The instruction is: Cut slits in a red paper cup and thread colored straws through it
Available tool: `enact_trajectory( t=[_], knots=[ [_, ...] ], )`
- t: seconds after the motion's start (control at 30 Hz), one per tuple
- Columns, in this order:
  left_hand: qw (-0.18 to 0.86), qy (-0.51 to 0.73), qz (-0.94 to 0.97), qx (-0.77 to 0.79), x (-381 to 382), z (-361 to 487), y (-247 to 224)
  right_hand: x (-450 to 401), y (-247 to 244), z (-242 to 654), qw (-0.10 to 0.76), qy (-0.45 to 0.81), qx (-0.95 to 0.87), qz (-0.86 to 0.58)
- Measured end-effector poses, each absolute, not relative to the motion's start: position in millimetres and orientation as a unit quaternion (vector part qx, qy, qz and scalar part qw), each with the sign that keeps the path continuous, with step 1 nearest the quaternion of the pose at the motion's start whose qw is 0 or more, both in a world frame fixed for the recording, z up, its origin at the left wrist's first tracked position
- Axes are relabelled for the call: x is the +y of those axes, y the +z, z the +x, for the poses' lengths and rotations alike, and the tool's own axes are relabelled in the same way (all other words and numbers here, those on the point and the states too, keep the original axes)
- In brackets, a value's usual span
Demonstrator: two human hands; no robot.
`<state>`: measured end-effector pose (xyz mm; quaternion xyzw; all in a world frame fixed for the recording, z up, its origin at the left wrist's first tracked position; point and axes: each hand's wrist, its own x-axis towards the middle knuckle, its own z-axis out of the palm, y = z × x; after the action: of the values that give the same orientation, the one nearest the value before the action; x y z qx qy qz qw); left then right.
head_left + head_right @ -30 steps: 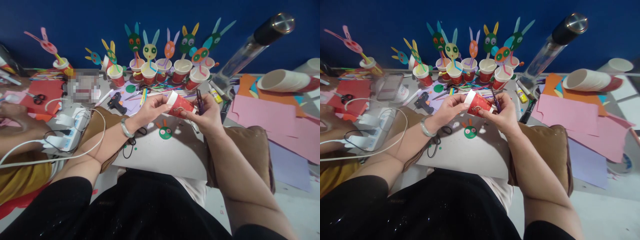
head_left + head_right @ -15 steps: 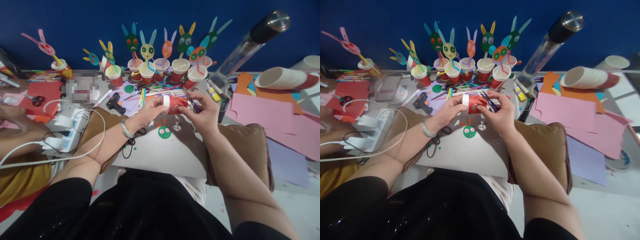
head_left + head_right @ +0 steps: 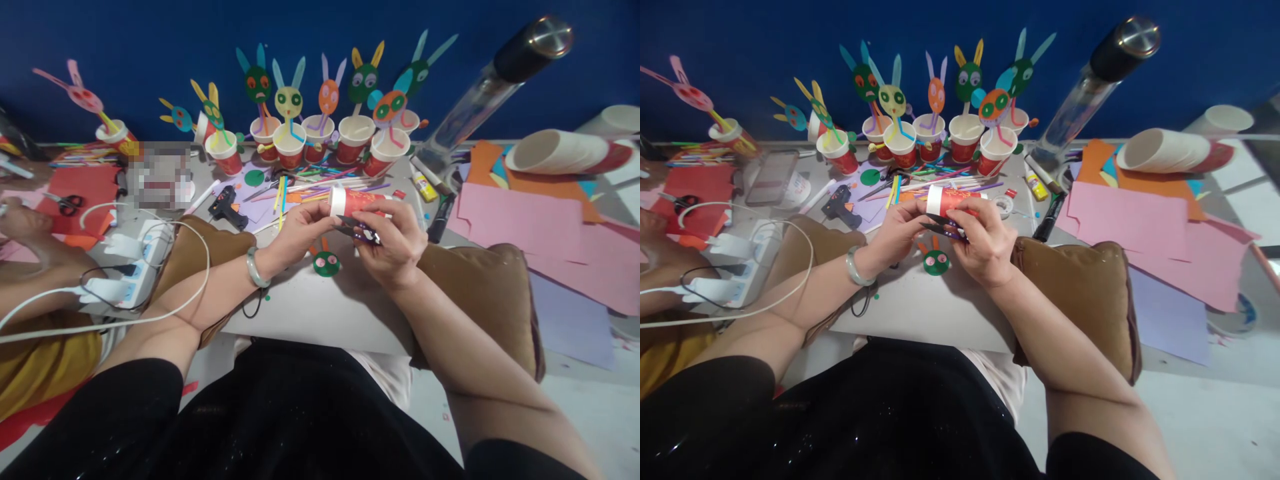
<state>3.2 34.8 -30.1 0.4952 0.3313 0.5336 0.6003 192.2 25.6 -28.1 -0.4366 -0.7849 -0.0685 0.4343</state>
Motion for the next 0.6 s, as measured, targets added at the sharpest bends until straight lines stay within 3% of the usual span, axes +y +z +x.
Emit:
enact_trajectory(
  t=[0.6],
  knots=[
    [0.605, 0.542, 0.486, 0.321, 23, 8, -22, 17, -22, 193, 0.431, -0.077, -0.804, -0.403]
  ],
)
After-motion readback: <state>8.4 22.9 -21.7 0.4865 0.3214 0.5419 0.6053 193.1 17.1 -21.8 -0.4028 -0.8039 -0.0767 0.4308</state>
